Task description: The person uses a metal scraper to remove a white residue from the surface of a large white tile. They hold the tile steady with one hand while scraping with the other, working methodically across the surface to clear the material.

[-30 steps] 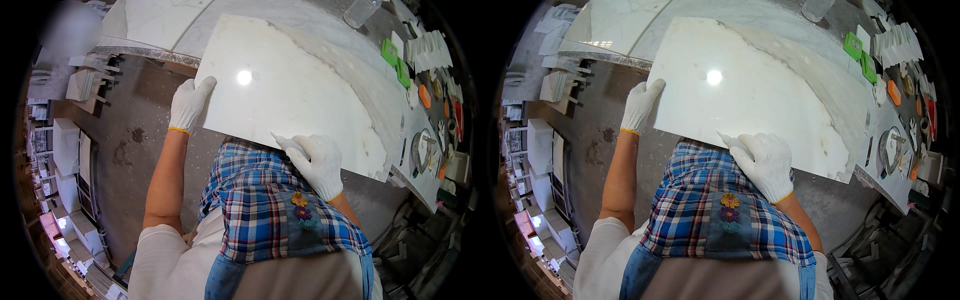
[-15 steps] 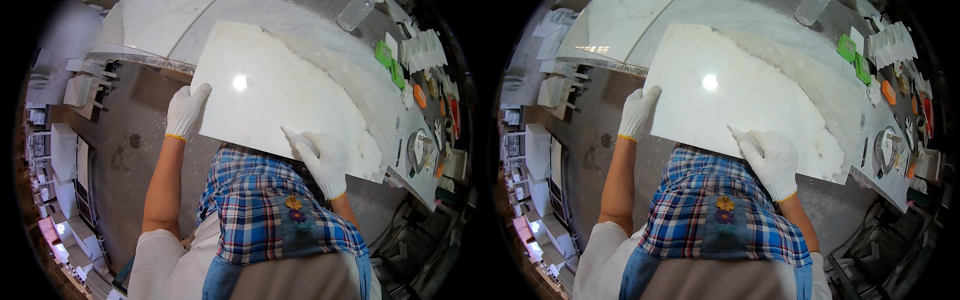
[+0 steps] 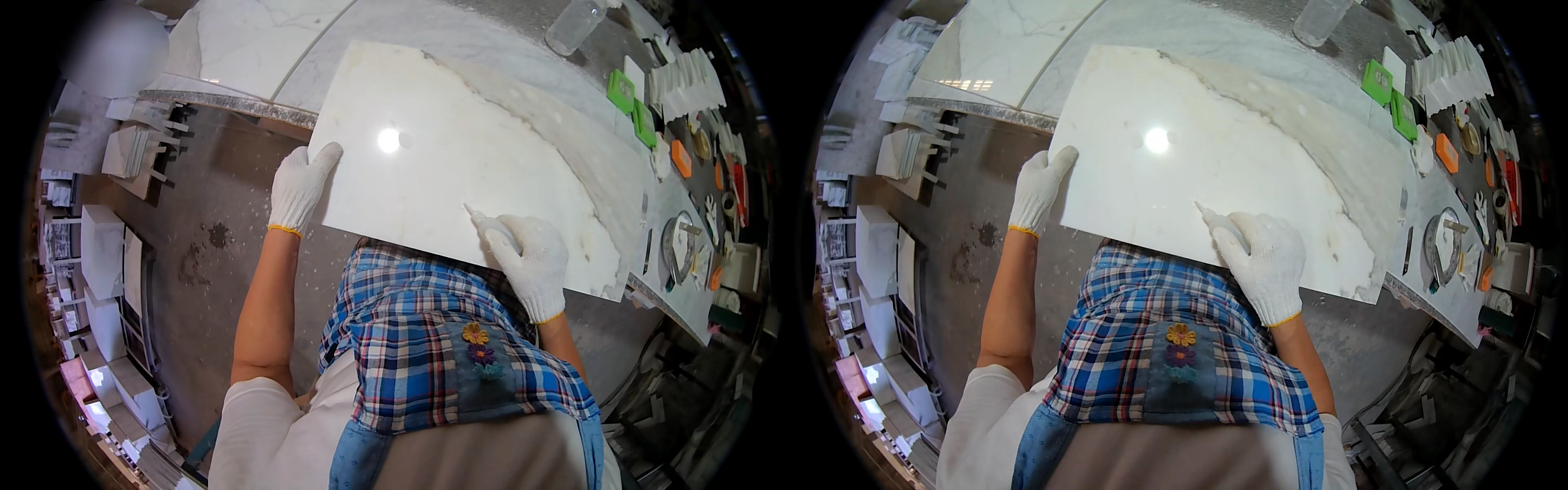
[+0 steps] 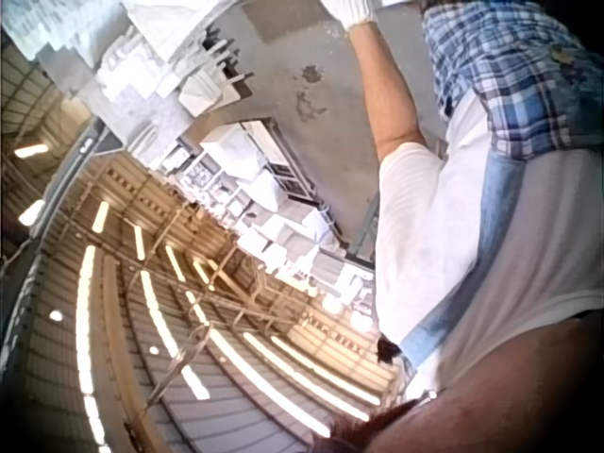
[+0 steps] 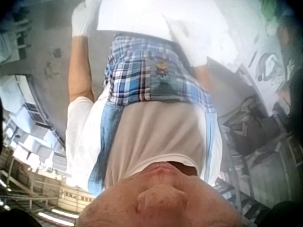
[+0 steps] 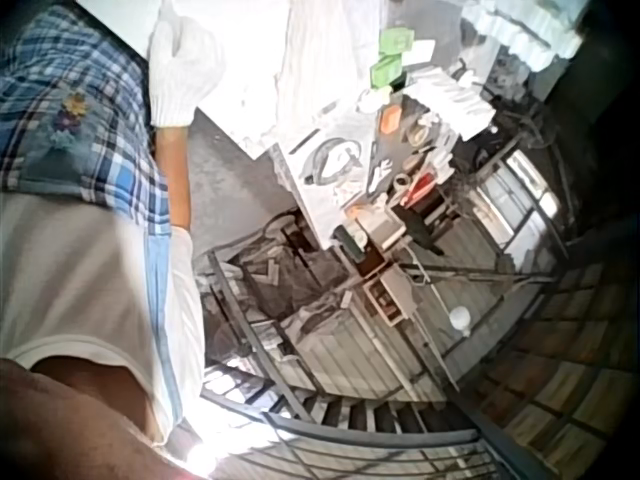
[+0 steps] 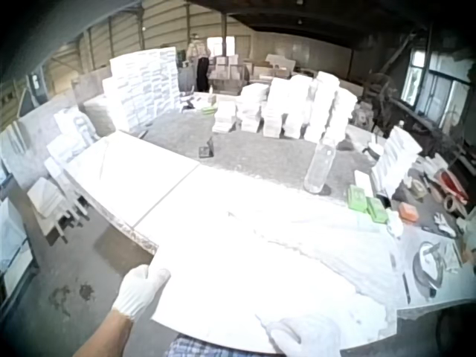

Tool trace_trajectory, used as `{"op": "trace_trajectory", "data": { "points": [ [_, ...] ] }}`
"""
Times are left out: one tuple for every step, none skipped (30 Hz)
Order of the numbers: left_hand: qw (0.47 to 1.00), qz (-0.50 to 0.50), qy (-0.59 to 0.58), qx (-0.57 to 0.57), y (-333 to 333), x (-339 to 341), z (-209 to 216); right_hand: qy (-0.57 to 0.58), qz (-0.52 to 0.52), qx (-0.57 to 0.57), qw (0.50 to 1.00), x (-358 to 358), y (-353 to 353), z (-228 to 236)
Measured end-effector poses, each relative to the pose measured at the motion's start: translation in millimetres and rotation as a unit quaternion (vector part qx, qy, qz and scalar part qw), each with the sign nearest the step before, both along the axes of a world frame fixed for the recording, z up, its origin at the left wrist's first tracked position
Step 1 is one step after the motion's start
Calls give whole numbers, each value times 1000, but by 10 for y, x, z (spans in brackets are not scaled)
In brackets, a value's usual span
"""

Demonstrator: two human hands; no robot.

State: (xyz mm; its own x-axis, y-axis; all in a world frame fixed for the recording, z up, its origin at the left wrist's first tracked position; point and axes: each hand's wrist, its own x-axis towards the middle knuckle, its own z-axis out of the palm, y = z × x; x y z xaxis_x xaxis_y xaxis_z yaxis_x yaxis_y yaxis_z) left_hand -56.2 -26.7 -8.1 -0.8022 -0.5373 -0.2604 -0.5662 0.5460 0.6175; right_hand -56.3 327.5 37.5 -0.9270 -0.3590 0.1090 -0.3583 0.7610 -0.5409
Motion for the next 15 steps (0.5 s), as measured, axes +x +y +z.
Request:
{"op": "trace_trajectory", "data": {
  "points": [
    [1000,-1,1,-4,-4,2,-12,-19,1,8,1000,1,3,14],
    [1000,-1,1,-8,-6,1,-16,-15,1,10,1000,1,7,11],
    [1000,-1,1,-8,-7,1,-15,-10,2,12,1000,1,10,5],
    [1000,-1,0,-8,-7,1,-13,-6,2,14,1000,0,12,-2],
    [1000,-1,0,-8,-5,-1,-10,10,4,2,1000,-4,6,-8],
    [1000,-1,-3,-11,1,-2,3,27,7,-9,1000,-11,-6,-14],
    [1000,-2,-7,-13,11,-2,25,43,9,-20,999,-15,-12,-18],
    [1000,-1,-10,-16,13,2,36,41,11,-18,999,-18,-11,-19],
    [1000,-1,-10,-17,5,4,23,39,13,-16,999,-21,-9,-18],
    [1000,-1,-11,-19,-10,6,-4,38,14,-14,999,-23,-9,-18],
    [1000,-2,-11,-21,-15,3,-19,36,7,-25,999,-22,-6,-25],
    [1000,-1,-10,-19,-9,0,-14,35,0,-35,999,-21,-4,-33],
    [1000,0,-9,-17,2,-2,0,33,-7,-46,998,-21,-2,-39],
    [1000,1,-8,-14,10,-5,9,36,-9,-37,999,-27,2,-42],
    [1000,0,-10,-12,10,-4,11,39,-12,-29,999,-39,9,-44]
  ]
}}
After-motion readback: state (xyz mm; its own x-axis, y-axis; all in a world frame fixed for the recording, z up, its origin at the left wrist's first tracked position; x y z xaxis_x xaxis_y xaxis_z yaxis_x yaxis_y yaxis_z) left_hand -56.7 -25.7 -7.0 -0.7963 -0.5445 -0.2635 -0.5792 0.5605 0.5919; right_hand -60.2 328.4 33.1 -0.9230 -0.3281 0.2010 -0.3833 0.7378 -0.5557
